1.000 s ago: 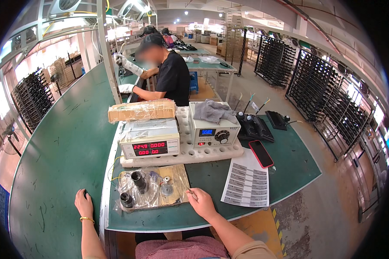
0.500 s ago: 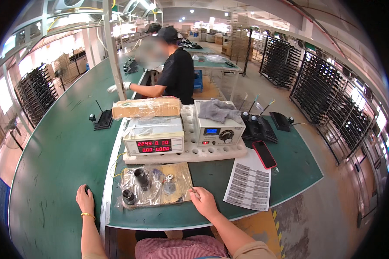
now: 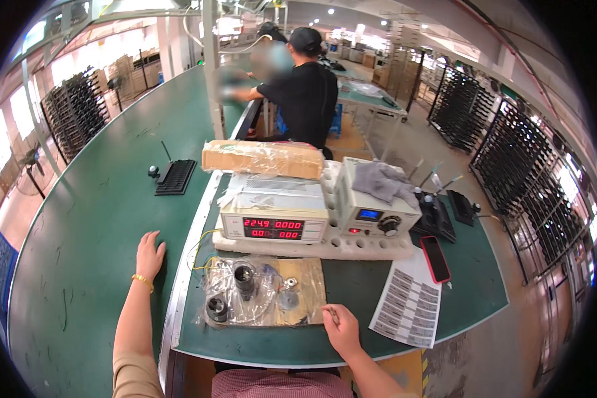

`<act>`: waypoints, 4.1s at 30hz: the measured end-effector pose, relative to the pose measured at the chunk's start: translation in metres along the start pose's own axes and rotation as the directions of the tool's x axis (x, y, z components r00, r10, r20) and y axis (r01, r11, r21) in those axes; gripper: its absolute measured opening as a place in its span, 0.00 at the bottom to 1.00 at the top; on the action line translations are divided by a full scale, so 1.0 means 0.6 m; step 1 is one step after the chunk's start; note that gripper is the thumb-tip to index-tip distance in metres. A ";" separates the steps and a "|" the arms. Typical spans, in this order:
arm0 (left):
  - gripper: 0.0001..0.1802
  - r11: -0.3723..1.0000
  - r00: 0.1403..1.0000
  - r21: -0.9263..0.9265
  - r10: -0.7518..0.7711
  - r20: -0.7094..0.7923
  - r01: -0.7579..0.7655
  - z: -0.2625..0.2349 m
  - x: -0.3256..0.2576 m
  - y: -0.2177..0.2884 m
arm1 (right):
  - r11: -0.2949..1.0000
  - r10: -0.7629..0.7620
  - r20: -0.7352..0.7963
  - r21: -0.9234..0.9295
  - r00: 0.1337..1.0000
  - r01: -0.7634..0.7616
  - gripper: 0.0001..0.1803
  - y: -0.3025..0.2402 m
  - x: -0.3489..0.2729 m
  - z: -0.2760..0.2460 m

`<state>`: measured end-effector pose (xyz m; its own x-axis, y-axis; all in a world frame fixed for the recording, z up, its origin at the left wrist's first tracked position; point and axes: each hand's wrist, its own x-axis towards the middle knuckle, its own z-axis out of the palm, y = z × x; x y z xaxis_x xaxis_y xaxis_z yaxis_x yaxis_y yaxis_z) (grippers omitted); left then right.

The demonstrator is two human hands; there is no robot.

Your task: The person tests floodlights by picking them from a conveyor belt, touching their electrical wires to the terminals on a testing station, and placing the tested floodlights back onto the conveyor belt.

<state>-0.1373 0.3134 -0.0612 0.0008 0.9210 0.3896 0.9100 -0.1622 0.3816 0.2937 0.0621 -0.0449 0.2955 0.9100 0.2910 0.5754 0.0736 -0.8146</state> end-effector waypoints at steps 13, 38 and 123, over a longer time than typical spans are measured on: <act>0.32 0.928 0.991 0.351 0.097 0.094 -0.124 0.138 0.290 0.008 | 0.986 0.166 0.053 -0.010 0.985 -0.166 0.05 -0.002 0.019 -0.006; 0.10 0.990 0.974 0.144 0.032 -0.223 0.000 -0.078 -0.230 0.044 | 0.977 -0.007 -0.003 0.211 1.000 0.007 0.10 0.026 0.001 -0.019; 0.22 0.690 0.760 -0.701 0.552 0.345 -0.183 -0.077 -0.386 0.400 | 0.652 -0.684 0.107 -0.356 0.722 0.670 0.14 -0.085 0.059 -0.137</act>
<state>0.0615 0.0449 -0.0208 0.6455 0.7321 0.2175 0.3368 -0.5284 0.7793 0.3374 0.0571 0.0481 -0.2614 0.6503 0.7133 0.8444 0.5120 -0.1574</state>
